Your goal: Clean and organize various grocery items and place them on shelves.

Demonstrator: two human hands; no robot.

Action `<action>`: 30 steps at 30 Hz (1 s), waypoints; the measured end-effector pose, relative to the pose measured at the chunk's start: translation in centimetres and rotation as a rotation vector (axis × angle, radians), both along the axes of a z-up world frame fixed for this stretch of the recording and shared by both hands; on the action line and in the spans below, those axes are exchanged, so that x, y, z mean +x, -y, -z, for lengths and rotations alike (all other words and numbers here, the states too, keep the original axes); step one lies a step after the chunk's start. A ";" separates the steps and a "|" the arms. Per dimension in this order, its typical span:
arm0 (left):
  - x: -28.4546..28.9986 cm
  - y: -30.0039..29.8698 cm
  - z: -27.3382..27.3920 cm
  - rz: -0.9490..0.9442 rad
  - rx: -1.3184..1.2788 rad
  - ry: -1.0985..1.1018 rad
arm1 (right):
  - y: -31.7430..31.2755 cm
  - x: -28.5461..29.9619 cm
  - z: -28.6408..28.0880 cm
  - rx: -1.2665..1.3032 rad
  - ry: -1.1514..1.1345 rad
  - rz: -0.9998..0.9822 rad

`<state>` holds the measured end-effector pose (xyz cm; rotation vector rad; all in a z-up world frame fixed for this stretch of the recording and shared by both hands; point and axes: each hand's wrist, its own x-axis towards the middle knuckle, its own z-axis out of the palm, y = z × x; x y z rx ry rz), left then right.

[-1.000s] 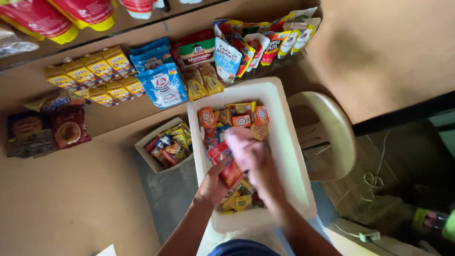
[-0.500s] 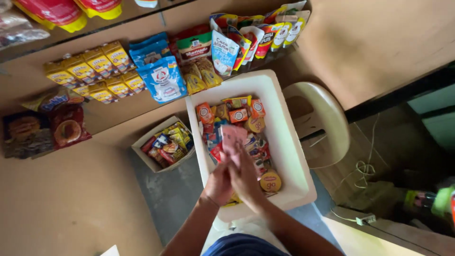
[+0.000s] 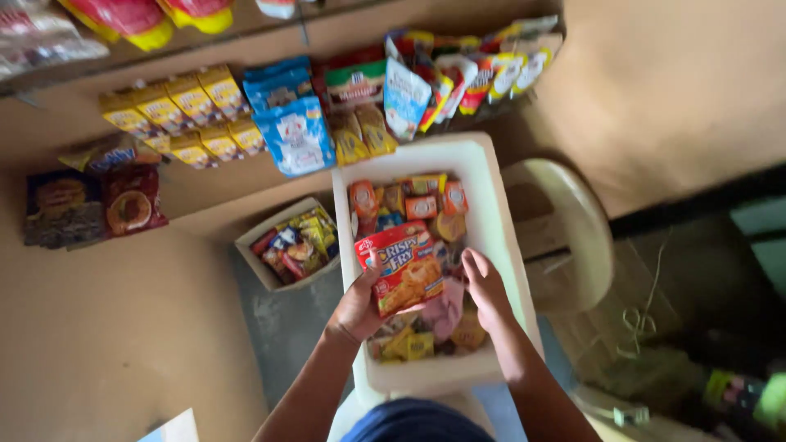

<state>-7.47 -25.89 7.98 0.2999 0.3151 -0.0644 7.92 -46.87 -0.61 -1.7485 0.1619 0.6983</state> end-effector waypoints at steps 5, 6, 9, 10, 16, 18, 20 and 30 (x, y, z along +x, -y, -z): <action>4.6 -3.8 0.7 0.105 0.080 0.009 | -4.4 2.4 -7.0 0.352 -0.331 -0.210; 5.8 -4.9 0.8 0.139 0.121 -0.037 | -5.4 3.3 -7.0 0.361 -0.253 -0.297; 9.5 -8.4 0.9 0.013 0.356 -0.102 | -9.2 7.4 -7.9 0.314 -0.111 -0.232; 10.6 -9.4 2.7 0.009 0.361 -0.100 | -10.6 8.4 -8.4 0.318 -0.108 -0.236; 14.5 -12.5 4.4 -0.299 0.989 -0.377 | -18.2 13.3 -6.7 0.217 0.174 -0.305; 15.2 -13.1 4.1 -0.333 1.246 -0.599 | -20.1 14.2 -5.7 0.149 0.263 -0.278; 15.4 -13.5 4.0 -0.366 1.355 -0.607 | -21.5 14.6 -4.9 0.124 0.306 -0.282; 15.9 -13.8 8.0 -0.537 1.878 -0.490 | -24.9 17.0 -0.1 -0.051 0.812 -0.316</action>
